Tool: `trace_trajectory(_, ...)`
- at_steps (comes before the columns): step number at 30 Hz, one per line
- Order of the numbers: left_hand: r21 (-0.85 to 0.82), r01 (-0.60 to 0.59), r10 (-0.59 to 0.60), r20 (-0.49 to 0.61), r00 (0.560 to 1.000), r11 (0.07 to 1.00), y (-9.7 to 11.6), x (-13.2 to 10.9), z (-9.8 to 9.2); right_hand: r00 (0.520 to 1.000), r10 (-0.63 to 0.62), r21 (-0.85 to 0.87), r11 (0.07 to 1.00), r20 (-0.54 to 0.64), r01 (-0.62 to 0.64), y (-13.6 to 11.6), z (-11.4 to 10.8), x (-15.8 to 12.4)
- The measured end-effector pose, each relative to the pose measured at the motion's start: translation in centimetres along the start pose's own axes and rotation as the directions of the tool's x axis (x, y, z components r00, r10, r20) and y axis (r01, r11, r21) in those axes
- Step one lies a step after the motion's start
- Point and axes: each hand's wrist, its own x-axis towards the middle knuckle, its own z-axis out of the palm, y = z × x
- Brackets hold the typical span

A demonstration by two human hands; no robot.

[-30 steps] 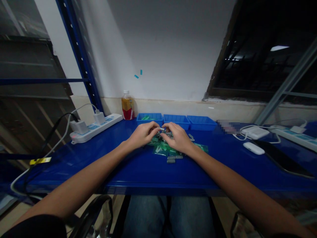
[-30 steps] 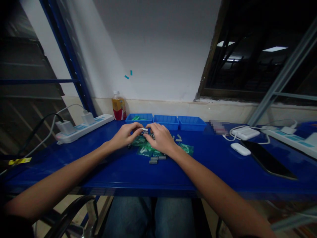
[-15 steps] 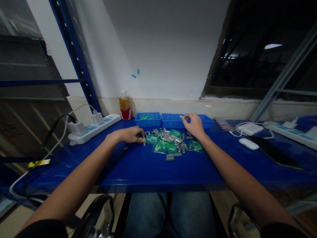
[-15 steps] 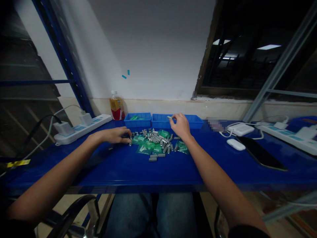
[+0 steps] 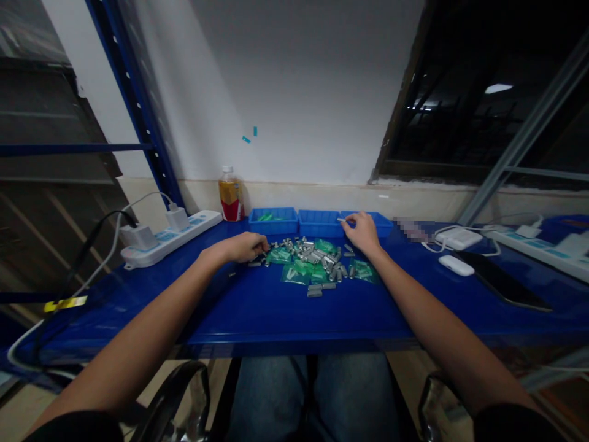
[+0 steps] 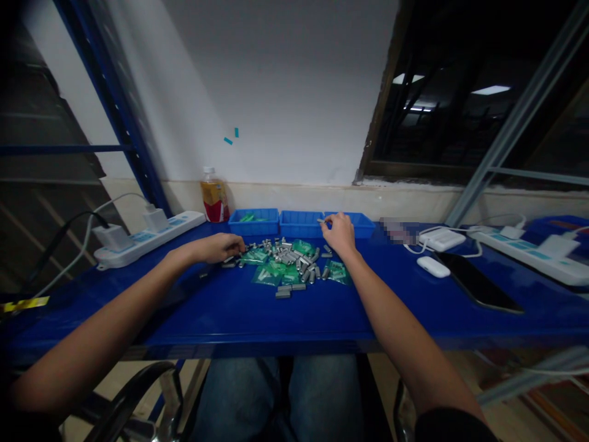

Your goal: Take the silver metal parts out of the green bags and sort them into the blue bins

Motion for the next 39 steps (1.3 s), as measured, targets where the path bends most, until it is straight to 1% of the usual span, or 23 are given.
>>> trace_trajectory(3,0.018,-0.013,0.014,-0.013,1.0,1.0,0.0,0.0,0.0,1.0,0.021,-0.029,0.999,0.024,-0.02,0.2,0.1,0.0)
trace_trajectory(5,0.016,-0.03,0.031,-0.042,0.999,0.999,0.0,0.0,0.0,0.999,0.035,-0.046,0.998,0.031,-0.034,0.3,0.2,0.0)
trace_trajectory(8,0.003,-0.05,0.05,-0.133,0.99,0.999,-0.1,0.0,0.0,0.998,0.057,-0.065,0.996,0.039,-0.054,0.4,0.3,0.0)
trace_trajectory(11,-0.015,-0.099,0.093,-0.23,0.969,0.995,0.1,0.1,0.0,0.995,0.085,-0.087,0.993,0.055,-0.08,0.3,0.2,0.1)
trace_trajectory(14,-0.025,-0.149,0.134,-0.303,0.944,0.989,0.6,0.3,0.1,0.991,0.106,-0.105,0.99,0.077,-0.098,0.0,0.0,0.1)
trace_trajectory(16,-0.07,-0.179,0.145,-0.337,0.93,0.981,1.1,0.3,0.2,0.989,0.116,-0.114,0.988,0.088,-0.106,-0.4,-0.3,0.0)
trace_trajectory(19,-0.196,-0.225,0.14,-0.373,0.917,0.954,2.0,0.4,0.5,0.992,0.098,-0.116,0.989,0.079,-0.088,-1.7,-0.8,-0.4)
trace_trajectory(21,-0.313,-0.239,0.101,-0.397,0.912,0.919,2.7,0.4,0.7,0.997,0.034,-0.08,0.996,0.066,-0.029,-3.2,-1.4,-0.8)
trace_trajectory(22,-0.396,-0.243,0.071,-0.401,0.913,0.885,3.0,0.4,0.8,0.997,-0.019,-0.04,0.999,0.068,0.021,-4.2,-1.7,-1.0)
trace_trajectory(24,-0.593,-0.253,0.017,-0.373,0.928,0.765,3.6,0.5,1.0,0.982,-0.166,0.076,0.984,0.09,0.16,-6.4,-2.3,-1.7)
trace_trajectory(25,-0.679,-0.256,0.002,-0.35,0.937,0.688,3.8,0.5,1.1,0.96,-0.259,0.146,0.959,0.106,0.243,-7.6,-2.6,-2.0)
trace_trajectory(27,-0.791,-0.256,-0.01,-0.314,0.95,0.555,4.2,0.6,1.3,0.895,-0.431,0.256,0.884,0.119,0.392,-9.7,-3.0,-2.8)
trace_trajectory(28,-0.82,-0.256,-0.01,-0.303,0.953,0.512,4.3,0.7,1.4,0.861,-0.494,0.29,0.847,0.121,0.446,-10.6,-3.1,-3.2)
trace_trajectory(30,-0.854,-0.259,0.002,-0.289,0.957,0.451,4.3,0.8,1.6,0.808,-0.576,0.325,0.794,0.127,0.515,-11.8,-3.2,-3.9)
trace_trajectory(31,-0.864,-0.259,0.014,-0.281,0.959,0.432,4.3,0.9,1.7,0.791,-0.597,0.333,0.779,0.132,0.532,-12.1,-3.2,-4.1)
trace_trajectory(33,-0.874,-0.245,0.039,-0.253,0.967,0.419,4.4,0.9,1.9,0.776,-0.614,0.341,0.767,0.144,0.543,-12.3,-3.1,-4.4)
trace_trajectory(36,-0.874,-0.199,0.07,-0.187,0.98,0.444,4.5,0.9,2.0,0.767,-0.622,0.359,0.76,0.158,0.542,-12.1,-2.9,-4.5)
trace_trajectory(39,-0.863,-0.176,0.092,-0.15,0.984,0.474,4.7,0.7,1.9,0.743,-0.645,0.377,0.743,0.181,0.553,-12.0,-2.9,-4.5)
